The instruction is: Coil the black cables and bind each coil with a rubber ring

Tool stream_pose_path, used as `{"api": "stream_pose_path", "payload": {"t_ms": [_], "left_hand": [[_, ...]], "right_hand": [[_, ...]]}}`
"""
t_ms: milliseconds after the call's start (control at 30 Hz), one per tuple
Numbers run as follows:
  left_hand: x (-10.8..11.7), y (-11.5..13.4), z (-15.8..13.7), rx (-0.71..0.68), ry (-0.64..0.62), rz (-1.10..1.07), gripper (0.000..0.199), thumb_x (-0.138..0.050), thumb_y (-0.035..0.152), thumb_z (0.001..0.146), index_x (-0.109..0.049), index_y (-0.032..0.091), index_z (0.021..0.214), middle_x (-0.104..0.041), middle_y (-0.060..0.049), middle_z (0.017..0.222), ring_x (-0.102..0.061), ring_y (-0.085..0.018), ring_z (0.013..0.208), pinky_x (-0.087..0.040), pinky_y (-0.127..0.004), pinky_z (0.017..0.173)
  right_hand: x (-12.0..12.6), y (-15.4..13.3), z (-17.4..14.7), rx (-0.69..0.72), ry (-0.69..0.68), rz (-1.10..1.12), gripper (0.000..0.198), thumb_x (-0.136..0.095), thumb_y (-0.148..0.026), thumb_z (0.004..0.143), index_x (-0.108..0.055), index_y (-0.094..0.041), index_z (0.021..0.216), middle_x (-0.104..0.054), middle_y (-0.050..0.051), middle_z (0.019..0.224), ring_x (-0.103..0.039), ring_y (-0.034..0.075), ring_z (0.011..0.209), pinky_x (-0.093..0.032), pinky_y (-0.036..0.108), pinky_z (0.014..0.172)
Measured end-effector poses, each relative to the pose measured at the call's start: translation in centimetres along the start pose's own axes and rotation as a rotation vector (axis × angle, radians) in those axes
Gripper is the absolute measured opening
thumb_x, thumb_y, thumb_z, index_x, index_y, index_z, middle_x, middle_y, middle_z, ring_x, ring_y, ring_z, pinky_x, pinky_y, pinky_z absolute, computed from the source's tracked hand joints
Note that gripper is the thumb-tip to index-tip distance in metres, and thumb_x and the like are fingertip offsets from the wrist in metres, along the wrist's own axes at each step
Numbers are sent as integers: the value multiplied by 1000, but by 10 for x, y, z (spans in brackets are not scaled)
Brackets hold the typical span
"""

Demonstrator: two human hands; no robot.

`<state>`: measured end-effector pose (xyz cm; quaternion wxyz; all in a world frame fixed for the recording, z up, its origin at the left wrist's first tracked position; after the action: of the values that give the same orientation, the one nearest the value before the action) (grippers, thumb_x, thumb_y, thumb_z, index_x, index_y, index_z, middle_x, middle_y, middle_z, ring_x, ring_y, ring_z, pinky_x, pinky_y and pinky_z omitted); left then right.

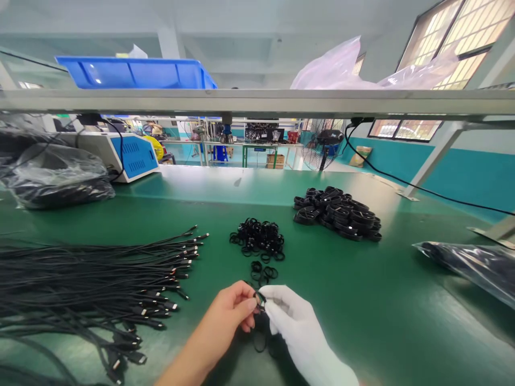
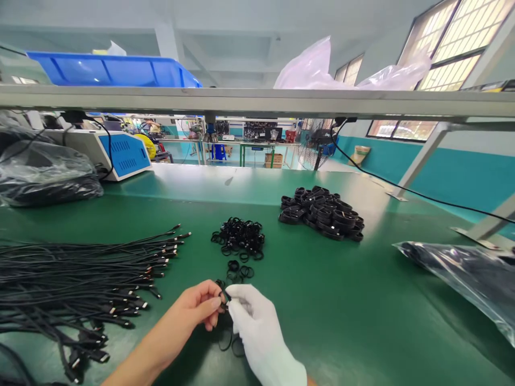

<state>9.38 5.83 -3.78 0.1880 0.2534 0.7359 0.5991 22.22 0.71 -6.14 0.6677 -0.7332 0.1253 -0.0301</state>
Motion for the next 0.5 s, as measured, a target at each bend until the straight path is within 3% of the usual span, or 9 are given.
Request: {"api": "stream_pose_path", "payload": {"t_ms": [100, 200, 267, 500], "left_hand": [[3, -5, 2, 51, 47, 122, 14, -49, 30, 74, -53, 16, 74, -57, 0, 68, -50, -12, 55, -40, -25, 55], [9, -7, 3, 26, 181, 343, 15, -47, 27, 75, -58, 18, 79, -59, 0, 70, -54, -15, 61, -41, -26, 58], [11, -5, 2, 0, 241, 378, 18, -45, 28, 78, -59, 20, 86, -60, 0, 75, -55, -15, 64, -41, -26, 60], [-5, 3, -2, -26, 127, 293, 12, -55, 22, 70, -57, 18, 81, -56, 1, 73, -49, -14, 66, -39, -23, 60]], "right_hand": [[2, 0, 1, -18, 17, 53, 25, -62, -30, 69, -61, -15, 89, -50, -3, 58, -42, 8, 48, -33, 22, 48], [3, 0, 3, -34, 64, 25, 26, -61, -27, 68, -61, -15, 91, -50, -4, 58, -43, 8, 48, -34, 22, 48], [4, 0, 4, -39, 86, -5, 26, -60, -26, 68, -61, -15, 92, -51, -3, 60, -44, 8, 49, -35, 22, 49], [0, 2, 5, -57, 29, 56, 29, -58, -24, 67, -58, -14, 94, -47, -6, 54, -43, 8, 47, -34, 22, 49]]}}
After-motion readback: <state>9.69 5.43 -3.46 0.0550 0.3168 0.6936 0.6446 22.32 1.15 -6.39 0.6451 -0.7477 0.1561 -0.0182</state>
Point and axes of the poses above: each hand's wrist, its own z-axis towards the middle knuckle, its own x-axis out of the back of the hand, y = z × x, the point moved 2 cm from there along z, towards the middle knuckle
